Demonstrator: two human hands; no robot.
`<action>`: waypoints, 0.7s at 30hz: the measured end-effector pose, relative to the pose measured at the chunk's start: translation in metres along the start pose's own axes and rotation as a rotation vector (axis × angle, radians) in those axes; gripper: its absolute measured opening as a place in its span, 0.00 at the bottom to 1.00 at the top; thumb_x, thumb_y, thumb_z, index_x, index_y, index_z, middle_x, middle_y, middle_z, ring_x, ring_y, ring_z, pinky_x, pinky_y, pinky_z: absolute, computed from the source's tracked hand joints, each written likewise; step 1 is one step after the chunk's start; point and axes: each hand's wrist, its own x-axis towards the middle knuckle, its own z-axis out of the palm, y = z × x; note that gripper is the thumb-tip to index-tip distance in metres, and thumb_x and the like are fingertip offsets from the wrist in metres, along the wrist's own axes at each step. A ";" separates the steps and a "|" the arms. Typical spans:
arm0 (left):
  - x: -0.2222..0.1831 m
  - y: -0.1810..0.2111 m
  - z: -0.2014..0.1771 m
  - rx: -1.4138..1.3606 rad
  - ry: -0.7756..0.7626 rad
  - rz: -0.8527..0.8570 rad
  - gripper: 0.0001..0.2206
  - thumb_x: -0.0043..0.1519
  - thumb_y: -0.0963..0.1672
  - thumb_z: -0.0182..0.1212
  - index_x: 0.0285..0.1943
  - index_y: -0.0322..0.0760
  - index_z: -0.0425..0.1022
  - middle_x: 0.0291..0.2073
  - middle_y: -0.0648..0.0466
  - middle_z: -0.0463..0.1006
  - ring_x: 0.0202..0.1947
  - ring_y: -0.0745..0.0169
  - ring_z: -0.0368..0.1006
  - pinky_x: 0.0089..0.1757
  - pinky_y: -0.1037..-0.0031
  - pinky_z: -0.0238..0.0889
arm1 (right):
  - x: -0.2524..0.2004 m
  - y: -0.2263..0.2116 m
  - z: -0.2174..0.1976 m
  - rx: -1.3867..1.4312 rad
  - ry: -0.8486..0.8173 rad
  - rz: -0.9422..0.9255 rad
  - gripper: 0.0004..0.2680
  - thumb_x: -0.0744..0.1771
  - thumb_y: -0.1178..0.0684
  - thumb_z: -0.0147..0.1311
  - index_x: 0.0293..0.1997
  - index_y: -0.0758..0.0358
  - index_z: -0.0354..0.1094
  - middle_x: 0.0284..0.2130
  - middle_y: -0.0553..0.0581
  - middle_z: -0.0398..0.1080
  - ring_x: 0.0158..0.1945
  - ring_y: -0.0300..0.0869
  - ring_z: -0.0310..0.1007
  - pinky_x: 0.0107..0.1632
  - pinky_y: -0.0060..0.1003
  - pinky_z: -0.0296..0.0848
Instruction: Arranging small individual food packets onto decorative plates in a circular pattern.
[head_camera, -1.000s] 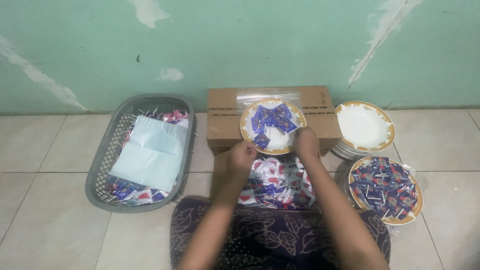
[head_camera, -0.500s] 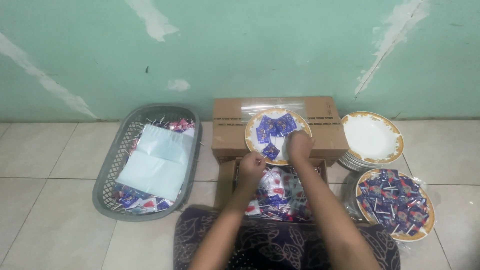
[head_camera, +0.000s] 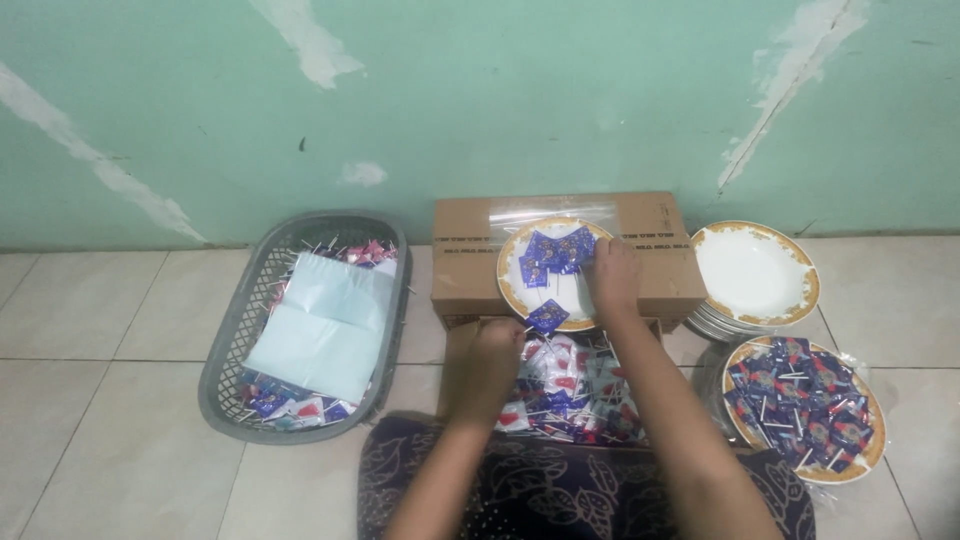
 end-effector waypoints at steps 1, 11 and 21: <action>0.001 -0.003 0.004 0.000 0.001 0.000 0.05 0.61 0.47 0.61 0.41 0.49 0.81 0.29 0.56 0.77 0.40 0.57 0.76 0.43 0.69 0.69 | 0.001 0.001 -0.002 0.000 0.001 0.000 0.07 0.67 0.50 0.58 0.41 0.59 0.66 0.35 0.53 0.69 0.44 0.45 0.74 0.47 0.39 0.71; 0.062 -0.050 0.125 -0.054 0.067 0.042 0.05 0.60 0.47 0.58 0.34 0.47 0.77 0.27 0.57 0.70 0.38 0.58 0.70 0.42 0.68 0.65 | 0.012 0.017 0.018 -0.006 0.163 -0.114 0.03 0.66 0.51 0.62 0.34 0.52 0.72 0.30 0.46 0.68 0.39 0.38 0.72 0.43 0.33 0.72; 0.123 -0.015 0.145 0.086 0.375 0.122 0.04 0.56 0.41 0.61 0.28 0.37 0.75 0.21 0.53 0.70 0.28 0.52 0.73 0.35 0.63 0.68 | 0.005 0.007 -0.010 0.049 0.010 -0.041 0.03 0.67 0.52 0.58 0.35 0.53 0.71 0.32 0.45 0.66 0.41 0.37 0.69 0.45 0.33 0.70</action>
